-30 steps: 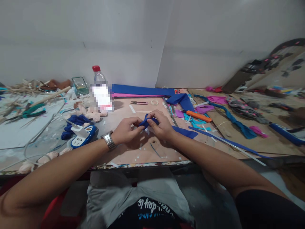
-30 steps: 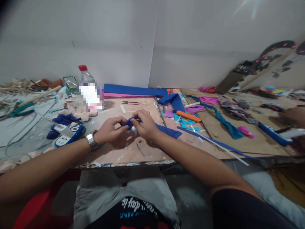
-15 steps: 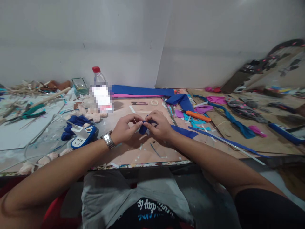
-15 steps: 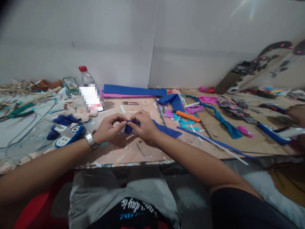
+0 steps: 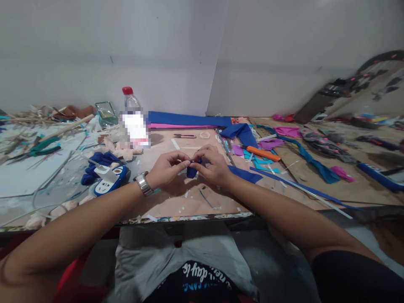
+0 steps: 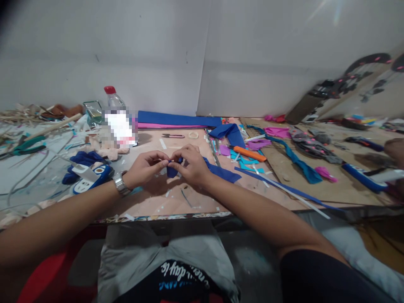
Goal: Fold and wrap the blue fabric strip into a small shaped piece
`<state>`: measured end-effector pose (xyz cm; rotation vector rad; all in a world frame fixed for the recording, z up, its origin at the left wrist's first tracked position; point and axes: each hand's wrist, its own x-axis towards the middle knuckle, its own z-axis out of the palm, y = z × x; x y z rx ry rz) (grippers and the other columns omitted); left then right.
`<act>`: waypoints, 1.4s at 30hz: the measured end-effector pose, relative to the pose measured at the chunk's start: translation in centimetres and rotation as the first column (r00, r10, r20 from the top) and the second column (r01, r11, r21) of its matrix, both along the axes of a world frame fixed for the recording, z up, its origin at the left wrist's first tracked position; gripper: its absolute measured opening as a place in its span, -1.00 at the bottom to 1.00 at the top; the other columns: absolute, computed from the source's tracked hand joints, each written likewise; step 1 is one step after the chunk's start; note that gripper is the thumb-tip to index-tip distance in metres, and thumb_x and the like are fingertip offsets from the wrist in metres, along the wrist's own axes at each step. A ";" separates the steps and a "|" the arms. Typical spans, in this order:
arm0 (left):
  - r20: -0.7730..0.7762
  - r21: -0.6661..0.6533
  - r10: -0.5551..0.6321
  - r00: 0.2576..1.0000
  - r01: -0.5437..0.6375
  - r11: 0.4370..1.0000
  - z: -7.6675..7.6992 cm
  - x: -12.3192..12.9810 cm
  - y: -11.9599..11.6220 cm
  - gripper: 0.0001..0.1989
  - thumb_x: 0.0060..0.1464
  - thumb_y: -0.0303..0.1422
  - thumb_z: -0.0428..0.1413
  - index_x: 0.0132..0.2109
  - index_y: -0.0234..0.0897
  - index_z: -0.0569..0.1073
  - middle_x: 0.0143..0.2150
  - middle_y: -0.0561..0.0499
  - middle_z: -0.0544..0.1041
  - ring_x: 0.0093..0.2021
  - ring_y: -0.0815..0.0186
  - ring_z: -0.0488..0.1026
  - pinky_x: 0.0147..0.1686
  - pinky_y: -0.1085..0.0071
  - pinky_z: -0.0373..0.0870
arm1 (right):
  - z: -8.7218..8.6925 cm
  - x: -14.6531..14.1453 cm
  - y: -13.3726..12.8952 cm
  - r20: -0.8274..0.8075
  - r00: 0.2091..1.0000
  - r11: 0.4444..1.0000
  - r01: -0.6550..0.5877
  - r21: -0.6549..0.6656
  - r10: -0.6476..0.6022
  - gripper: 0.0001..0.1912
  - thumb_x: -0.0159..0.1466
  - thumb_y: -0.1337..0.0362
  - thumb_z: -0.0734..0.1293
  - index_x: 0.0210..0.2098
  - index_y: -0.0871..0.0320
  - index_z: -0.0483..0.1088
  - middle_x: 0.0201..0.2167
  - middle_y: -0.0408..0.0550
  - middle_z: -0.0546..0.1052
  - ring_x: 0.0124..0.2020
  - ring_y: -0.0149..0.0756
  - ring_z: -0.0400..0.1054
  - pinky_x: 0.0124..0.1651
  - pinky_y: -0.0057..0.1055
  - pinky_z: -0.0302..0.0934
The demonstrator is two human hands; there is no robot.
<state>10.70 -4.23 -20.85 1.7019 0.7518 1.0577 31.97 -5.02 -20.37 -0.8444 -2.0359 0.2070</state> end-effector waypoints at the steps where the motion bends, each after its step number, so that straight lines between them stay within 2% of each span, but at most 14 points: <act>1: 0.005 -0.012 -0.003 1.000 0.003 1.000 0.0 0.0 0.0 -0.61 0.14 -0.04 0.28 -0.20 -0.34 0.56 -0.22 -0.10 0.62 -0.24 0.28 0.53 -0.15 0.33 0.48 | 0.0 0.0 0.0 -0.002 1.000 1.000 -0.004 0.002 0.004 -0.77 0.35 0.05 0.43 -0.26 0.07 0.47 -0.35 -0.07 0.56 -0.20 -0.16 0.38 -0.04 -0.16 0.20; 7: 0.016 -0.031 0.016 1.000 -0.015 0.999 0.2 0.1 0.1 -0.58 0.15 0.01 0.26 -0.23 -0.32 0.52 -0.27 -0.04 0.58 -0.28 0.32 0.48 -0.18 0.37 0.45 | 0.2 -0.1 -0.1 0.007 1.000 1.000 -0.019 0.002 0.018 -0.73 0.32 0.01 0.46 -0.22 0.07 0.46 -0.32 -0.07 0.58 -0.21 -0.15 0.39 -0.04 -0.15 0.21; 12: 0.009 -0.017 0.025 1.000 -0.024 1.000 0.1 0.1 0.3 -0.59 0.14 0.01 0.26 -0.25 -0.30 0.52 -0.29 -0.03 0.57 -0.30 0.32 0.47 -0.19 0.37 0.43 | 0.1 -0.1 -0.1 0.015 1.000 1.000 0.010 0.007 -0.010 -0.75 0.33 0.04 0.44 -0.30 0.08 0.47 -0.36 -0.07 0.58 -0.21 -0.15 0.38 -0.06 -0.14 0.20; 21: 0.060 -0.070 0.006 0.998 -0.002 0.998 0.1 0.1 0.3 -0.56 0.13 0.03 0.27 -0.25 -0.30 0.51 -0.29 -0.02 0.55 -0.28 0.31 0.45 -0.17 0.36 0.41 | 0.1 -0.1 0.0 0.027 1.000 1.000 -0.004 0.023 0.003 -0.78 0.32 0.07 0.44 -0.26 0.07 0.47 -0.33 -0.08 0.60 -0.23 -0.17 0.40 -0.03 -0.14 0.19; 28: 0.045 -0.047 -0.011 0.999 0.014 0.999 0.1 0.1 0.3 -0.57 0.14 0.02 0.27 -0.24 -0.31 0.51 -0.30 0.01 0.52 -0.29 0.34 0.43 -0.18 0.38 0.40 | 0.2 0.0 -0.1 0.025 1.000 0.999 -0.012 0.035 0.012 -0.84 0.33 0.12 0.44 -0.28 0.07 0.48 -0.34 -0.09 0.60 -0.23 -0.18 0.41 -0.02 -0.13 0.19; 34: 0.052 -0.052 -0.025 0.998 0.028 0.998 0.0 0.1 0.4 -0.57 0.13 0.02 0.27 -0.24 -0.31 0.51 -0.30 0.00 0.54 -0.29 0.33 0.45 -0.17 0.38 0.42 | 0.5 -0.2 -0.4 0.003 1.000 1.000 0.002 0.009 -0.002 -0.82 0.34 0.10 0.42 -0.29 0.06 0.46 -0.34 -0.08 0.60 -0.22 -0.17 0.41 -0.01 -0.12 0.20; 42: 0.056 -0.115 -0.075 0.996 0.081 0.990 -0.1 0.2 0.3 -0.60 0.14 0.01 0.28 -0.25 -0.28 0.56 -0.33 -0.01 0.58 -0.32 0.33 0.47 -0.19 0.36 0.46 | 0.4 -0.2 -0.3 -0.005 0.998 0.996 -0.069 0.051 0.069 -0.90 0.35 0.17 0.41 -0.22 0.05 0.49 -0.33 -0.10 0.61 -0.23 -0.20 0.43 0.01 -0.13 0.20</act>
